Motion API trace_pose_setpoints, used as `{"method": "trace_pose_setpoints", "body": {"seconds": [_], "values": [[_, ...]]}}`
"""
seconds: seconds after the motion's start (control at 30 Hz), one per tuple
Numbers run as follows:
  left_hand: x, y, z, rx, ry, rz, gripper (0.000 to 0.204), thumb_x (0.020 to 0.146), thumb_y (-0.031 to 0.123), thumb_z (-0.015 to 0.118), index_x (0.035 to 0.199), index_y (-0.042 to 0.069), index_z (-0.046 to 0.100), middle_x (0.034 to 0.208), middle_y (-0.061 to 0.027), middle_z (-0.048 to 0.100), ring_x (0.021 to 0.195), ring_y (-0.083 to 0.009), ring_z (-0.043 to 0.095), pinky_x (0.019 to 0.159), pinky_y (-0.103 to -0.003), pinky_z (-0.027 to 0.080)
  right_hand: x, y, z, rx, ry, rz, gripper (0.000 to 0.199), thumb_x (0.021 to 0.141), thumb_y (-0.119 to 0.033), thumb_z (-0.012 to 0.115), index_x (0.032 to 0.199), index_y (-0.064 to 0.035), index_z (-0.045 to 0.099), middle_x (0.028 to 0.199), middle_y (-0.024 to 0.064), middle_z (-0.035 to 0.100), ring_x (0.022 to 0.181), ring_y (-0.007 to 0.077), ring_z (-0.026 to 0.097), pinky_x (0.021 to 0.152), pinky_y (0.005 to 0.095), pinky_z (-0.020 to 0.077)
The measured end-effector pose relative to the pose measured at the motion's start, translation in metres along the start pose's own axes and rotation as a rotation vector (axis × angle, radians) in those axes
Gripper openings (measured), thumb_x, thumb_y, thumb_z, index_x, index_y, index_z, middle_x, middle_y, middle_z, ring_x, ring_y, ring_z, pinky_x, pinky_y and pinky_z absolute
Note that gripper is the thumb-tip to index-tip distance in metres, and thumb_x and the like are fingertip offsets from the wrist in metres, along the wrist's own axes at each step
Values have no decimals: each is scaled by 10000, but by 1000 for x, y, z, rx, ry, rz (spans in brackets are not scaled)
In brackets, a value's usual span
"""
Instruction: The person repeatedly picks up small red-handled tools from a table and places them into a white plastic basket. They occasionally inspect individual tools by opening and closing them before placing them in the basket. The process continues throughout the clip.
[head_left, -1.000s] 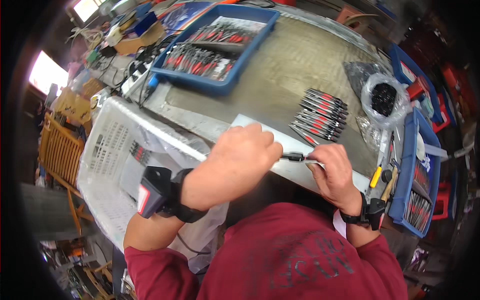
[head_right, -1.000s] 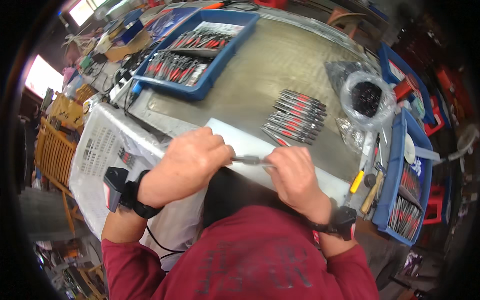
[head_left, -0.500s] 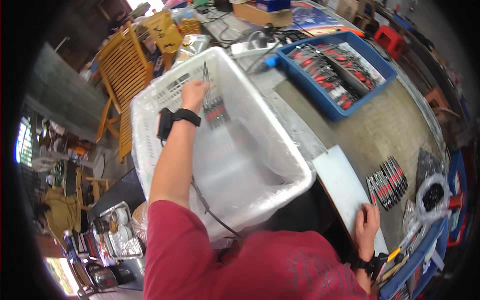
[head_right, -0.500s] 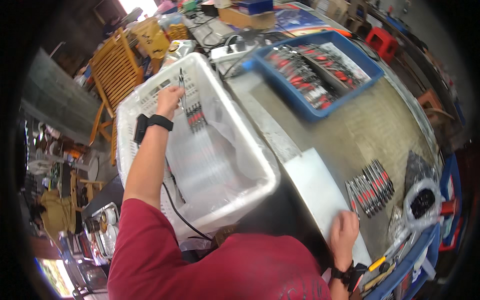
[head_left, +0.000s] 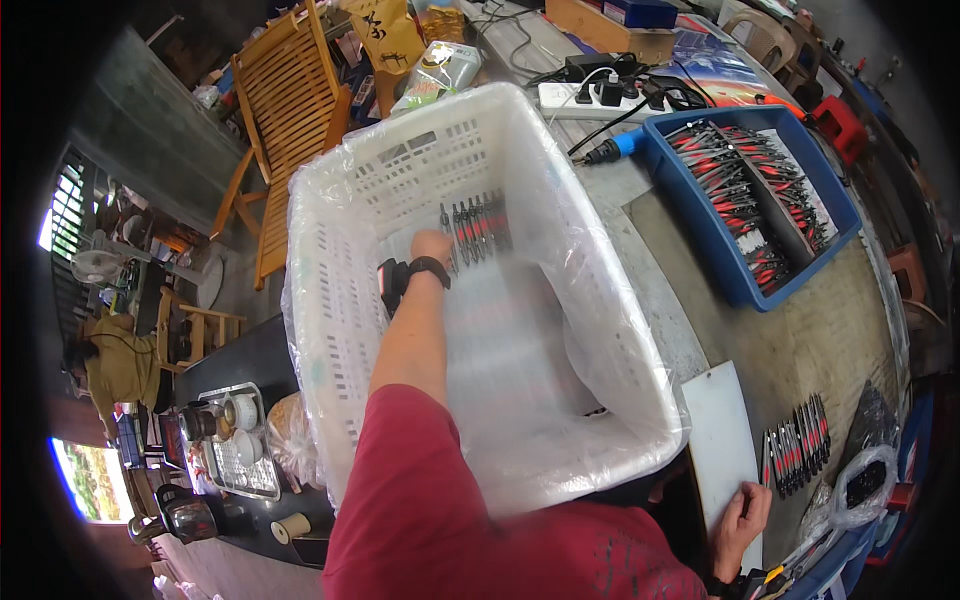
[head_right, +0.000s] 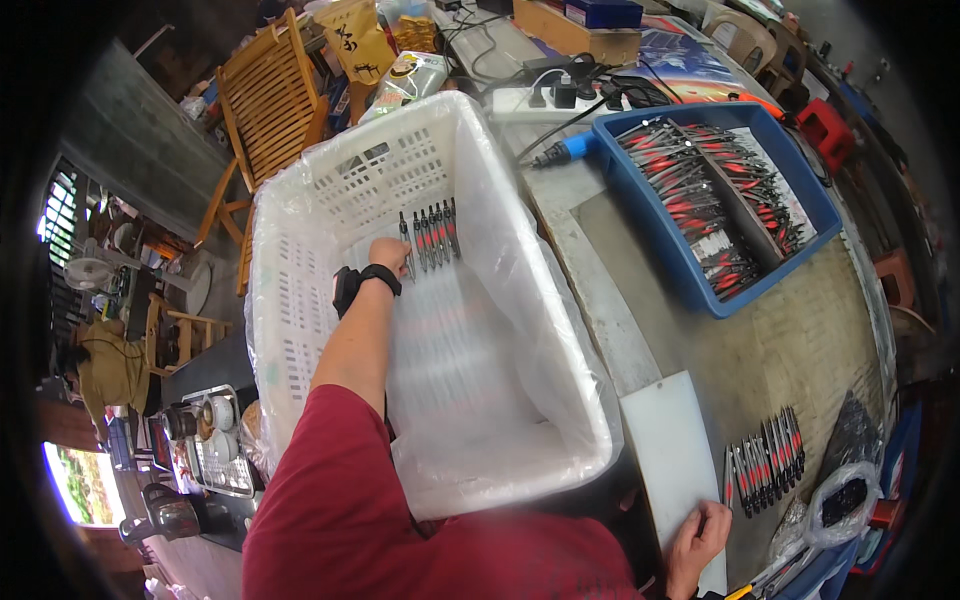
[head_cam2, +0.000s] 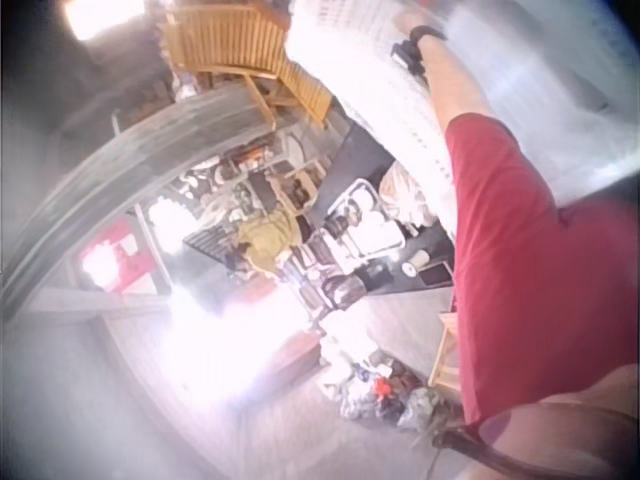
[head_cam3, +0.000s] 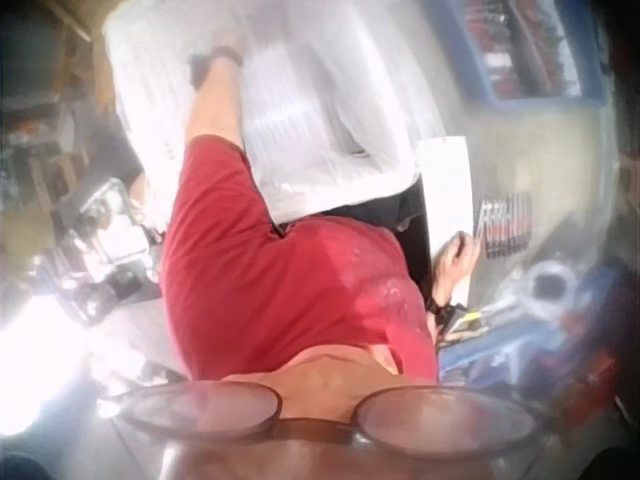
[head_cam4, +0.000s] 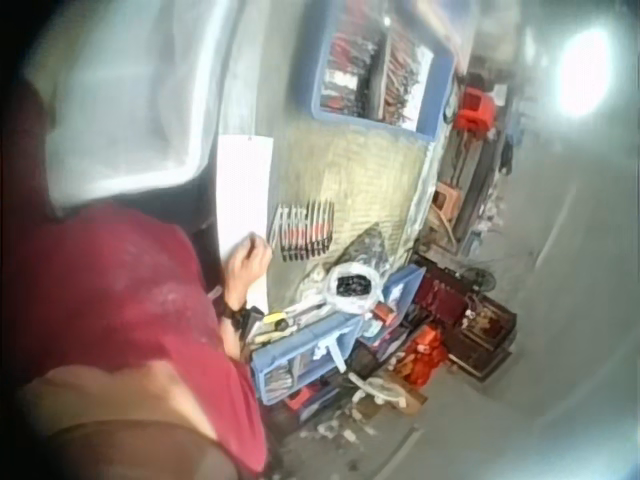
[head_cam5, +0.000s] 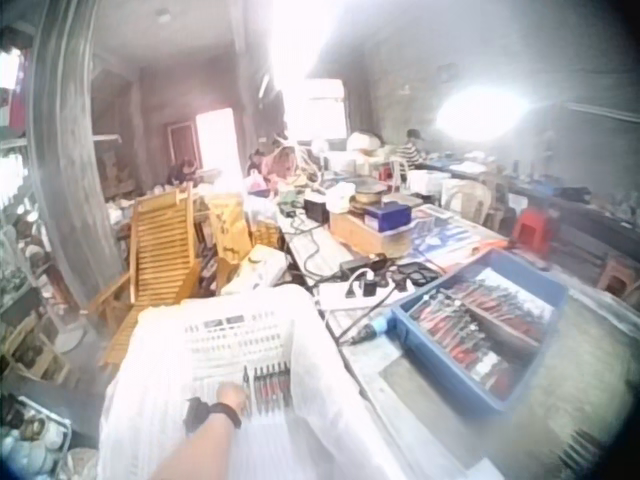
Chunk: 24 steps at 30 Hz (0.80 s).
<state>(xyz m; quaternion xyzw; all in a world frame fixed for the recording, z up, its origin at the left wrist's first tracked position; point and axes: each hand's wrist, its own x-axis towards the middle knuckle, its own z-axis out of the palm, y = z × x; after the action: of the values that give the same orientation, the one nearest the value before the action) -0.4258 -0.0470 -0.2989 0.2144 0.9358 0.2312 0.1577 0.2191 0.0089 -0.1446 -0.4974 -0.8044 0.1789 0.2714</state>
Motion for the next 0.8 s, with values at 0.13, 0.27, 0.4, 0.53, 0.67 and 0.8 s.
{"method": "trace_pose_setpoints", "body": {"seconds": [0.13, 0.27, 0.4, 0.53, 0.67, 0.8], "values": [[2, 8, 10, -252, 141, -145, 218, 739, 141, 642, 607, -22, 583, 505, -91, 539, 433, -225, 547, 424, -349, 454, 1, -1, -1, -29, -14, -10, 101, 790, 28, 482, 880, 30, 526, 828, 138, 477, 746, 263, 479, 654, 333, 404], [12, -2, 22, -208, 250, -103, 173, 703, 103, 684, 628, -20, 588, 525, -85, 547, 434, -212, 544, 420, -341, 442, 1, -4, -1, -18, -33, 50, 100, 799, 43, 466, 886, 33, 512, 837, 125, 464, 765, 246, 476, 698, 315, 404], [15, -11, 29, -185, 318, -22, 164, 704, 128, 695, 652, -2, 609, 560, -96, 574, 456, -212, 560, 420, -341, 431, 1, -4, 0, -38, -32, 55, 93, 803, 45, 458, 880, 33, 508, 834, 123, 458, 765, 240, 473, 698, 310, 402], [5, -4, 28, -256, 399, -92, 184, 693, 178, 717, 689, 12, 638, 599, -124, 610, 516, -236, 597, 499, -352, 462, 1, -5, 0, -34, -21, 64, 85, 810, 42, 452, 877, 35, 504, 834, 121, 453, 766, 235, 470, 699, 304, 399], [-9, 10, 21, -148, 429, -93, 223, 706, 233, 698, 755, 20, 654, 709, -155, 636, 693, -300, 621, 657, -382, 480, 1, -7, 0, -34, -23, 56, 85, 815, 38, 447, 880, 36, 503, 835, 121, 451, 766, 234, 468, 700, 301, 398], [-19, 20, 14, -202, 399, -129, 236, 744, 253, 653, 801, 24, 653, 830, -183, 641, 848, -353, 611, 749, -420, 469, 3, -10, 1, -15, -14, 60, 82, 813, 41, 447, 875, 37, 500, 833, 121, 449, 765, 233, 466, 698, 302, 394]]}}
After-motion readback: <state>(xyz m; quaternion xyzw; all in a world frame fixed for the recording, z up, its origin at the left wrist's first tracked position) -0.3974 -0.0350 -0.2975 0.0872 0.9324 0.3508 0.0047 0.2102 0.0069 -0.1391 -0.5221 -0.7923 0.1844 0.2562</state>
